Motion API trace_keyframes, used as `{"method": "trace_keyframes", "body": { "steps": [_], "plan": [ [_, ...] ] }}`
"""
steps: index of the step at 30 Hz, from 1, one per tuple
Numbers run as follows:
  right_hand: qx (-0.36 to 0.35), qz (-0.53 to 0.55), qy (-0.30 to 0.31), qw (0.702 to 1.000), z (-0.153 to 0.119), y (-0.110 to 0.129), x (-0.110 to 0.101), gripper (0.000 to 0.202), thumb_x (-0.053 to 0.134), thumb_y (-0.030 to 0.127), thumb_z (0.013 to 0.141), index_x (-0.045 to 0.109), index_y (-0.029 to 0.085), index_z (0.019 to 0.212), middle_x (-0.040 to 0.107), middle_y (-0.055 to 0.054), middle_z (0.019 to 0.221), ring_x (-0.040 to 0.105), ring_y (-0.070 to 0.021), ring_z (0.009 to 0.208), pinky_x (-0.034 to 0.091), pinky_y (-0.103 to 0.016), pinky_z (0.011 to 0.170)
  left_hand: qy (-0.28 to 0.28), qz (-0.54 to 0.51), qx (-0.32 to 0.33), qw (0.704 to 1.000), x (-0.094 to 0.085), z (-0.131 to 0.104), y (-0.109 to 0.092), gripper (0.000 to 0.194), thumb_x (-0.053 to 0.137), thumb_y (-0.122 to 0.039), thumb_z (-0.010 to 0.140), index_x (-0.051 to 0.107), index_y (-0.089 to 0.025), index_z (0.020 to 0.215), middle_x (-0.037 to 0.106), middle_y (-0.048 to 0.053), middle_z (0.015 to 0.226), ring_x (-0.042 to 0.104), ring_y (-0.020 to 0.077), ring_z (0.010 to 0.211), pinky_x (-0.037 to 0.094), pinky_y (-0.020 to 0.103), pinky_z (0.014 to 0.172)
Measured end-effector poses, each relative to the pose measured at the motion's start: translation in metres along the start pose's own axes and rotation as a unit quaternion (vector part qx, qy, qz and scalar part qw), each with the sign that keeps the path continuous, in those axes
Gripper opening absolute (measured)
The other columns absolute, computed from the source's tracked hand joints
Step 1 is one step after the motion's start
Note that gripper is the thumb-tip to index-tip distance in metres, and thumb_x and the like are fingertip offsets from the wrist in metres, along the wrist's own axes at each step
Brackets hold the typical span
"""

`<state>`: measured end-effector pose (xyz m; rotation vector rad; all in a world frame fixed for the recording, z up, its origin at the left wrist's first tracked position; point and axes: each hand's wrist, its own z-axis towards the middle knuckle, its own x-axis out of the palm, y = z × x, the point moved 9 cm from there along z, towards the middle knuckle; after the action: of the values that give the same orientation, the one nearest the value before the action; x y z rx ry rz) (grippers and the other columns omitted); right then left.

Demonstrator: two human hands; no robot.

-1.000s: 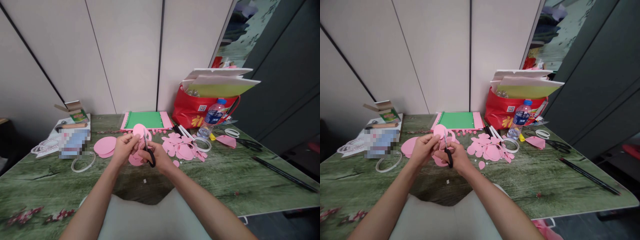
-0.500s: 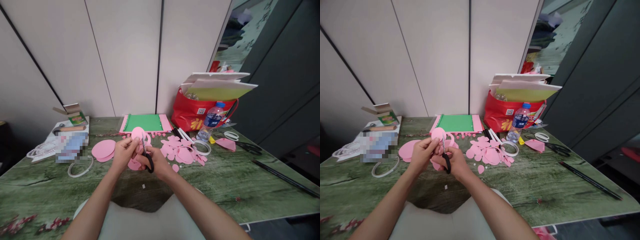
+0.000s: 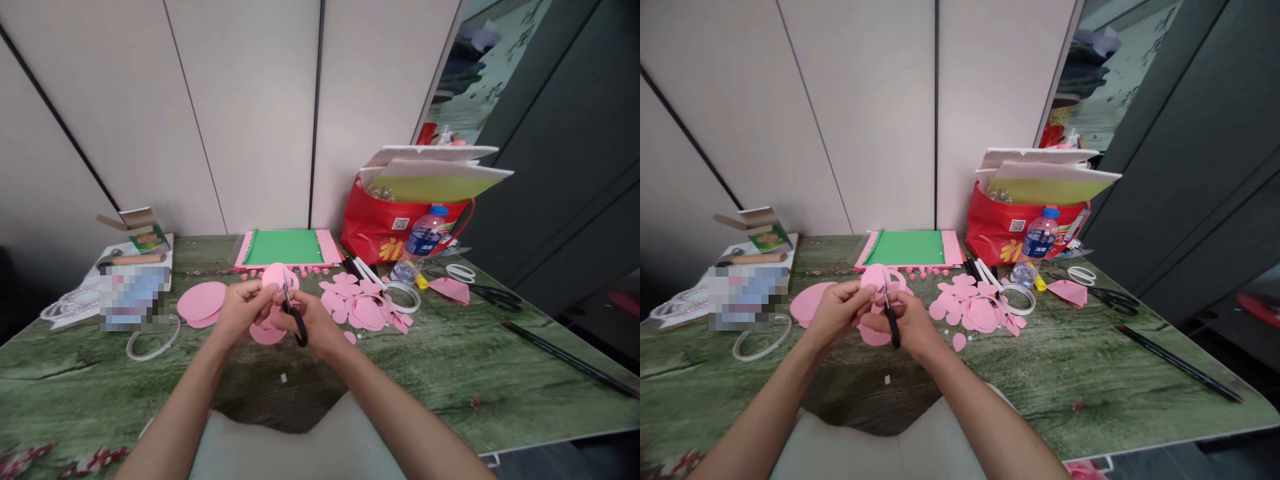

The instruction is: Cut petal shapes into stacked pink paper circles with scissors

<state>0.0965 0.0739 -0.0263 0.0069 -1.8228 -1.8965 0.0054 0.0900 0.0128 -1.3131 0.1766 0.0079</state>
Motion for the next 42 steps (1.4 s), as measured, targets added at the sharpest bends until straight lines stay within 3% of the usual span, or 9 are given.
{"method": "trace_keyframes", "body": {
  "steps": [14,20,24,30,35,42],
  "plan": [
    [0.024,-0.010,-0.008,1.000,-0.004,-0.001,-0.001,0.027,0.074,0.030,0.056,0.053,0.015,0.065,0.046,0.009,0.042,0.042,-0.0044,0.037,0.043,-0.022,0.046,-0.043,-0.069,0.027,0.996,-0.009,0.002,-0.002,0.029,0.057,-0.029,0.075,0.048,-0.015,0.051,0.043,-0.006,0.042,0.031,0.0028,0.032,0.018,0.019,0.034],
    [0.043,-0.009,-0.009,0.999,-0.005,-0.007,0.004,0.032,0.075,0.035,0.053,0.053,0.016,0.065,0.046,0.009,0.040,0.042,-0.0051,0.035,0.041,-0.022,0.043,-0.059,0.034,0.064,0.996,-0.010,0.000,-0.008,0.035,0.054,-0.032,0.078,0.046,-0.015,0.049,0.040,-0.006,0.038,0.033,0.0038,0.034,0.023,0.019,0.037],
    [0.064,-0.024,-0.008,0.998,-0.004,-0.010,0.004,0.037,0.077,0.038,0.048,0.054,0.016,0.067,0.049,0.008,0.042,0.044,-0.0053,0.036,0.037,-0.020,0.041,-0.048,0.049,0.052,0.996,-0.011,0.001,-0.005,0.037,0.056,-0.034,0.076,0.045,-0.015,0.047,0.042,-0.005,0.038,0.034,0.0041,0.034,0.024,0.018,0.036],
    [0.019,-0.008,-0.008,1.000,0.000,-0.003,-0.002,0.044,0.079,0.032,0.044,0.053,0.017,0.075,0.053,0.008,0.055,0.049,-0.0062,0.049,0.041,-0.021,0.052,0.022,0.030,0.002,0.999,0.000,0.003,0.004,0.032,0.060,-0.036,0.072,0.049,-0.015,0.049,0.038,-0.006,0.035,0.030,0.0036,0.031,0.020,0.018,0.032],
    [0.039,-0.027,-0.028,0.998,-0.001,-0.006,-0.007,0.041,0.078,0.036,0.045,0.054,0.016,0.071,0.053,0.007,0.053,0.046,-0.0052,0.044,0.039,-0.020,0.046,0.025,0.003,-0.021,0.999,0.002,0.003,0.007,0.033,0.061,-0.035,0.071,0.048,-0.015,0.048,0.037,-0.006,0.035,0.029,0.0035,0.031,0.019,0.017,0.033],
    [0.023,-0.069,-0.052,0.996,0.001,-0.001,-0.017,0.033,0.067,0.045,0.060,0.053,0.016,0.066,0.046,0.007,0.043,0.043,-0.0060,0.037,0.039,-0.019,0.040,-0.013,-0.057,-0.039,0.997,-0.005,0.006,0.011,0.032,0.061,-0.038,0.071,0.050,-0.014,0.052,0.039,-0.006,0.038,0.029,0.0023,0.032,0.017,0.018,0.034]
  ]
}}
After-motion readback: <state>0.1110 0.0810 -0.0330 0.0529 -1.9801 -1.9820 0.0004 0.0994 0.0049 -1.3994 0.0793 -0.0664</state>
